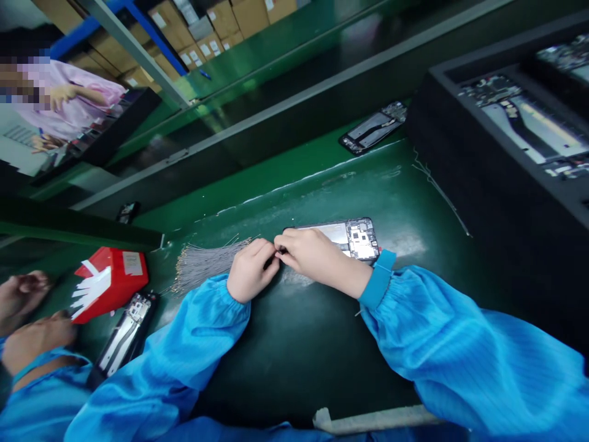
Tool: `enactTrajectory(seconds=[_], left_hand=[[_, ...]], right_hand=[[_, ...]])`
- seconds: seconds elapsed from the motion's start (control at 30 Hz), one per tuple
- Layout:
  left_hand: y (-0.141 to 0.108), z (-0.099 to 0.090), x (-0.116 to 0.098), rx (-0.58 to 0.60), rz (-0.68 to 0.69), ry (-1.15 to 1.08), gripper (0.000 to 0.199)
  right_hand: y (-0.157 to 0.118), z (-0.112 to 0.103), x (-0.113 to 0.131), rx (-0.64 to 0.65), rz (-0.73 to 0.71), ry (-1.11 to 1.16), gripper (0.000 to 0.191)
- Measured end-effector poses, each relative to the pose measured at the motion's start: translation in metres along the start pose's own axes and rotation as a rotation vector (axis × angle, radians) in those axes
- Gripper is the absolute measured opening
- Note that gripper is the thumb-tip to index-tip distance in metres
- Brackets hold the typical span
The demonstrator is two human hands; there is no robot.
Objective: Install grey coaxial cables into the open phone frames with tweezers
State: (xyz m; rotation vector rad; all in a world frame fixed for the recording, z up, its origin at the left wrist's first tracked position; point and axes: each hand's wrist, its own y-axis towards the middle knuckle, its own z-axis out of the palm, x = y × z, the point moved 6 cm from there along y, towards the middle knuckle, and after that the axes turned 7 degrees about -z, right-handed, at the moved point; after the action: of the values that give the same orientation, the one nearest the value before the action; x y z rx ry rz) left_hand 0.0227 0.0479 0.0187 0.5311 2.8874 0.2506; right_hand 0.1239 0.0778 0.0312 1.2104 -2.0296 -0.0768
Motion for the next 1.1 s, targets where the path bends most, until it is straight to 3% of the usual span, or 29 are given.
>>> enactTrajectory(seconds=[0.13, 0.27, 0.33, 0.43, 0.53, 0.63, 0.73, 0.97, 1.1], left_hand=[[-0.003, -0.003, 0.007, 0.093, 0.013, -0.174, 0.014], [-0.009, -0.006, 0.0, 0.204, 0.234, -0.295, 0.023], [-0.011, -0.006, -0.007, 0.196, 0.313, -0.219, 0.023], [-0.01, -0.006, -0.021, 0.129, 0.382, -0.038, 0.023], [-0.008, -0.004, -0.038, 0.109, 0.453, 0.043, 0.023], [-0.005, -0.001, -0.052, 0.137, 0.483, 0.013, 0.021], [0.001, 0.004, -0.063, 0.184, 0.44, -0.083, 0.017], [0.015, 0.012, -0.069, 0.146, 0.197, -0.15, 0.018], [0.014, 0.012, -0.065, 0.091, 0.166, -0.14, 0.018]], right_hand=[[-0.017, -0.038, -0.015, -0.271, 0.183, 0.088, 0.009], [-0.058, -0.084, -0.033, -0.44, 0.368, -0.262, 0.013], [-0.077, -0.093, -0.043, -0.416, 0.469, -0.36, 0.016], [-0.091, -0.087, -0.051, -0.312, 0.534, -0.32, 0.018], [-0.09, -0.077, -0.046, -0.29, 0.496, -0.093, 0.018], [-0.086, -0.069, -0.036, -0.303, 0.43, 0.189, 0.015], [-0.09, -0.063, -0.03, -0.307, 0.416, 0.311, 0.011], [-0.109, -0.065, -0.033, -0.305, 0.479, 0.208, 0.012], [-0.108, -0.067, -0.032, -0.316, 0.458, 0.181, 0.007]])
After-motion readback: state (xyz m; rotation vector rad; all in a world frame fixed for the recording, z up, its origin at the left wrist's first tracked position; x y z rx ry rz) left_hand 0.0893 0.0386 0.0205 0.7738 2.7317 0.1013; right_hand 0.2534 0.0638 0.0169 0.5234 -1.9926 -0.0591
